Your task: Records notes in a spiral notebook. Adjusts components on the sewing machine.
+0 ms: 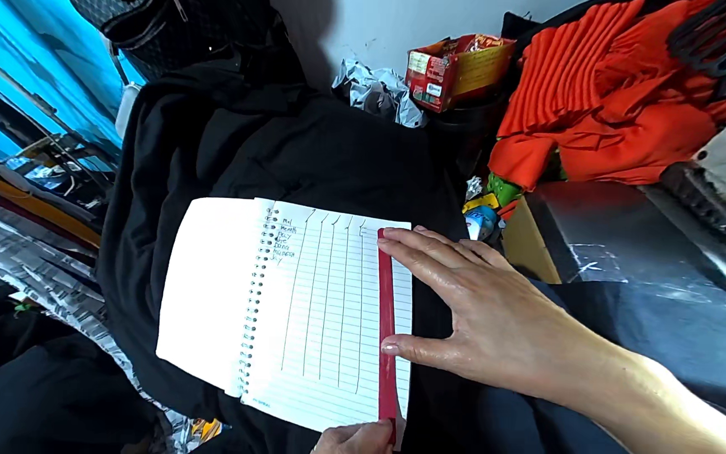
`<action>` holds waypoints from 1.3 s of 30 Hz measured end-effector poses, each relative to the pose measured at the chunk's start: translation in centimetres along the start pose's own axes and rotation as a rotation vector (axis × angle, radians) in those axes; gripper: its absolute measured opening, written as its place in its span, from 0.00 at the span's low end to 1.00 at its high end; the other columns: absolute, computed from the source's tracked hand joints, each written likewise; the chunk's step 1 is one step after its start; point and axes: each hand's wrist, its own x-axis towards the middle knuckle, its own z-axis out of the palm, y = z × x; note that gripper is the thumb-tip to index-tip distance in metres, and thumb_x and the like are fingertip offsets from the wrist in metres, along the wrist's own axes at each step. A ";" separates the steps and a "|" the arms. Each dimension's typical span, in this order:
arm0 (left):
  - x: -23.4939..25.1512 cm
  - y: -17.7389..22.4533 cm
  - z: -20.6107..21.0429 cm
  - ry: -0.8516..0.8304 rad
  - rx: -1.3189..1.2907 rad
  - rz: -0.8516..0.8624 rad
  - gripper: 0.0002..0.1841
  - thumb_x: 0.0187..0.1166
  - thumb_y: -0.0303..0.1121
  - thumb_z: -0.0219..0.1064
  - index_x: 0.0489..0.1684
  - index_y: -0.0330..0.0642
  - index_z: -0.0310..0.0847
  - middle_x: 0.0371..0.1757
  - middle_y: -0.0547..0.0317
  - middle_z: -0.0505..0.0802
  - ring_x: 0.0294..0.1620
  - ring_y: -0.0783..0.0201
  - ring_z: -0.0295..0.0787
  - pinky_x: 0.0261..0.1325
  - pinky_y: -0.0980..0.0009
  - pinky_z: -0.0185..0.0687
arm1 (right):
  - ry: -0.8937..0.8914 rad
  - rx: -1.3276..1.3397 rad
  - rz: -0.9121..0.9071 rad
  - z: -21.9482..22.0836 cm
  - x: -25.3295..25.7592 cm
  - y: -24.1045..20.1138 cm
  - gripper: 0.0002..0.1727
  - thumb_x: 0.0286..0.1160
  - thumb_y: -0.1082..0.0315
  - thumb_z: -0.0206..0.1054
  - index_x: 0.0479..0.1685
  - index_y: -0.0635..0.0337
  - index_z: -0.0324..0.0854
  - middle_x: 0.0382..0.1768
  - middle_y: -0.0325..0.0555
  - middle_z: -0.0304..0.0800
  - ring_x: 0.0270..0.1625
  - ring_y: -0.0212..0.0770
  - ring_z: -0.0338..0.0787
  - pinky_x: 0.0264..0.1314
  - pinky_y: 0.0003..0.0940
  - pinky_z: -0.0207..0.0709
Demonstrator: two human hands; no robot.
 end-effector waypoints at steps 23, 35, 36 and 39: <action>11.4 1.6 -4.7 -0.045 -0.206 0.041 0.29 0.82 0.71 0.39 0.37 0.68 0.83 0.32 0.86 0.89 0.37 0.83 0.87 0.43 0.83 0.83 | -0.232 -0.037 0.135 -1.4 0.4 -1.8 0.64 0.54 0.26 0.74 0.94 0.50 0.56 0.92 0.40 0.59 0.94 0.57 0.53 0.78 0.85 0.44; 18.1 -1.7 1.1 -0.033 -0.109 -0.010 0.19 0.93 0.43 0.55 0.24 0.52 0.74 0.16 0.74 0.80 0.12 0.81 0.71 0.15 0.88 0.63 | -0.121 0.059 0.156 -0.4 0.3 -1.3 0.64 0.45 0.22 0.74 0.89 0.49 0.65 0.87 0.42 0.69 0.94 0.55 0.52 0.80 0.86 0.34; 18.1 -1.7 1.1 -0.049 -0.098 0.002 0.19 0.93 0.43 0.55 0.24 0.51 0.74 0.16 0.73 0.80 0.12 0.80 0.70 0.15 0.87 0.62 | -0.119 0.058 0.148 -0.4 0.3 -1.3 0.64 0.46 0.23 0.74 0.89 0.50 0.65 0.86 0.43 0.69 0.94 0.55 0.53 0.80 0.86 0.33; 18.2 -1.9 1.1 -0.080 -0.050 0.046 0.19 0.92 0.43 0.56 0.24 0.50 0.73 0.16 0.71 0.80 0.12 0.79 0.71 0.15 0.87 0.62 | -0.085 0.041 0.133 -0.1 0.1 -1.2 0.64 0.45 0.22 0.73 0.88 0.52 0.66 0.85 0.44 0.72 0.93 0.55 0.55 0.81 0.85 0.33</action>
